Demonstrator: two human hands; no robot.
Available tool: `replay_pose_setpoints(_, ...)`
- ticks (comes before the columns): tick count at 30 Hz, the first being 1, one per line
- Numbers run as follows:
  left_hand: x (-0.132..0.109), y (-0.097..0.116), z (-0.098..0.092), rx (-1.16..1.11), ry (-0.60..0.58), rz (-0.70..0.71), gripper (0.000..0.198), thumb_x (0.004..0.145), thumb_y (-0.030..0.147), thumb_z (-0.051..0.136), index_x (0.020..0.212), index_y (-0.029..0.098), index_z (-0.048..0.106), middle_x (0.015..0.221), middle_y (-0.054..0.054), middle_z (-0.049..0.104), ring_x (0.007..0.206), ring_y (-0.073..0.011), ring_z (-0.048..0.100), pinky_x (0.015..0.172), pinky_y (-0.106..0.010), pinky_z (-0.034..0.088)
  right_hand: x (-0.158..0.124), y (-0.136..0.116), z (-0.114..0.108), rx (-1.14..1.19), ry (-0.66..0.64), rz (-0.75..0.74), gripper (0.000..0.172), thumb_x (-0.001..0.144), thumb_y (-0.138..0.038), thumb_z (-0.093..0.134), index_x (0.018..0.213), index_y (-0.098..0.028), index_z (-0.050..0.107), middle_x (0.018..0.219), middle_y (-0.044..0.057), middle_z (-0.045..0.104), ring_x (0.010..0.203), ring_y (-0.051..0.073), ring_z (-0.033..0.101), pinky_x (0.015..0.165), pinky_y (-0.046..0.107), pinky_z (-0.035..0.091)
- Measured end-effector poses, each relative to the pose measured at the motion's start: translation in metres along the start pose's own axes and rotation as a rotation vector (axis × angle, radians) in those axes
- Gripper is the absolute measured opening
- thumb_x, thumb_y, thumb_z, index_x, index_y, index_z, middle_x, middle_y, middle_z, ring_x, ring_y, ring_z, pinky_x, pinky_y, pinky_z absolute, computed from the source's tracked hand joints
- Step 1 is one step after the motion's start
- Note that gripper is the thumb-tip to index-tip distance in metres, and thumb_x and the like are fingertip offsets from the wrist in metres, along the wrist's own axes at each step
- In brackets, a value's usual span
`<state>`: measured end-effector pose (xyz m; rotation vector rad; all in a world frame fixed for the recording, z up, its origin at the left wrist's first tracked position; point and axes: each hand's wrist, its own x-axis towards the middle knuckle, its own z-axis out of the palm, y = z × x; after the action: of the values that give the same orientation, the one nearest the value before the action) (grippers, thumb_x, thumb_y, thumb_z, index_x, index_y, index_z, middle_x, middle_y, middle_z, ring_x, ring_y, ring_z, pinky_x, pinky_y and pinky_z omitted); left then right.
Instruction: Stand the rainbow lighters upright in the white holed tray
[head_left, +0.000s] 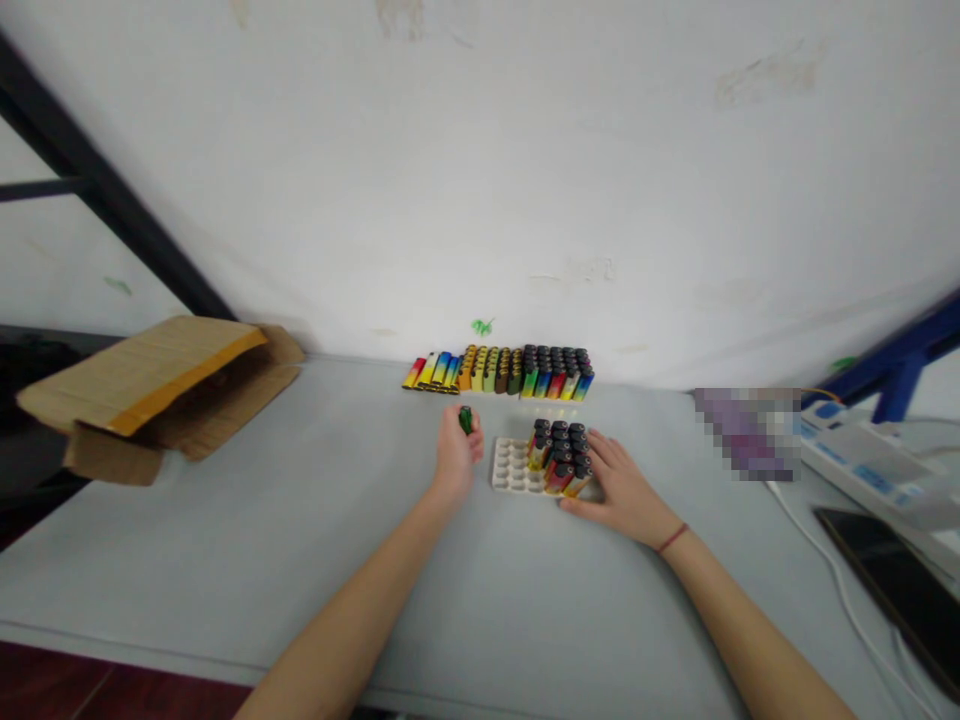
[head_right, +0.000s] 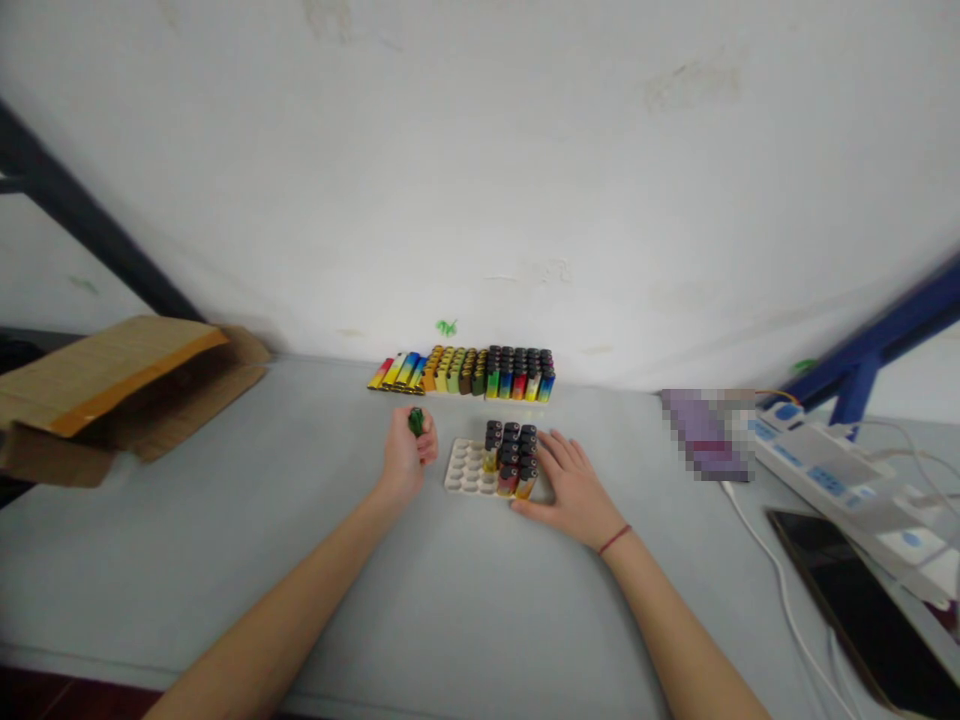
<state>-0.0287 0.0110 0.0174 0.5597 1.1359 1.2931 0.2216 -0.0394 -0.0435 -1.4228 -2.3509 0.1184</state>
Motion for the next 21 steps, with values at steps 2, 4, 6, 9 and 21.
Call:
replay_pose_setpoints(2,-0.001,0.000,0.001,-0.018,-0.010,-0.008,0.046,0.087,0.059,0.044,0.062,0.021,0.039,0.043,0.010,0.024,0.034,-0.0055,0.020,0.036,-0.018,0.016,0.000,-0.001,-0.001,0.000,0.000,0.001,0.086,0.082,-0.073,0.058,0.143,-0.013,0.048,0.147,0.024,0.050,0.140,0.042,0.041,0.113,0.063,0.034)
replay_pose_setpoints(4,-0.003,0.000,0.002,-0.029,-0.050,-0.019,0.050,0.085,0.068,0.043,0.066,0.021,0.042,0.045,0.010,0.028,0.034,-0.0057,0.023,0.036,-0.018,0.019,0.000,-0.001,-0.001,0.001,0.003,-0.002,0.086,0.082,-0.074,0.058,0.142,-0.013,0.049,0.146,0.024,0.050,0.139,0.042,0.042,0.112,0.063,0.034)
replay_pose_setpoints(6,-0.004,-0.001,0.005,-0.011,-0.102,0.007,0.051,0.084,0.071,0.043,0.074,0.021,0.045,0.047,0.010,0.033,0.035,-0.0064,0.028,0.037,-0.018,0.023,0.001,-0.001,-0.001,0.004,0.012,-0.004,0.086,0.082,-0.074,0.058,0.142,-0.014,0.049,0.146,0.024,0.050,0.139,0.042,0.042,0.112,0.064,0.034)
replay_pose_setpoints(9,-0.008,-0.007,0.007,0.077,-0.156,0.165,0.035,0.086,0.058,0.051,0.085,0.023,0.048,0.055,0.007,0.046,0.041,-0.0081,0.038,0.041,-0.019,0.032,0.001,0.000,0.000,0.006,0.021,-0.010,0.086,0.082,-0.074,0.058,0.143,-0.015,0.048,0.146,0.024,0.051,0.138,0.042,0.042,0.111,0.065,0.035)
replay_pose_setpoints(21,-0.013,-0.001,-0.006,0.560,-0.488,0.634,0.020,0.077,0.030,0.072,0.094,0.020,0.068,0.089,-0.004,0.068,0.084,-0.0178,0.062,0.084,-0.030,0.049,0.001,-0.001,-0.001,0.003,0.025,-0.011,0.086,0.082,-0.075,0.058,0.141,-0.013,0.050,0.145,0.024,0.051,0.138,0.042,0.043,0.111,0.064,0.036)
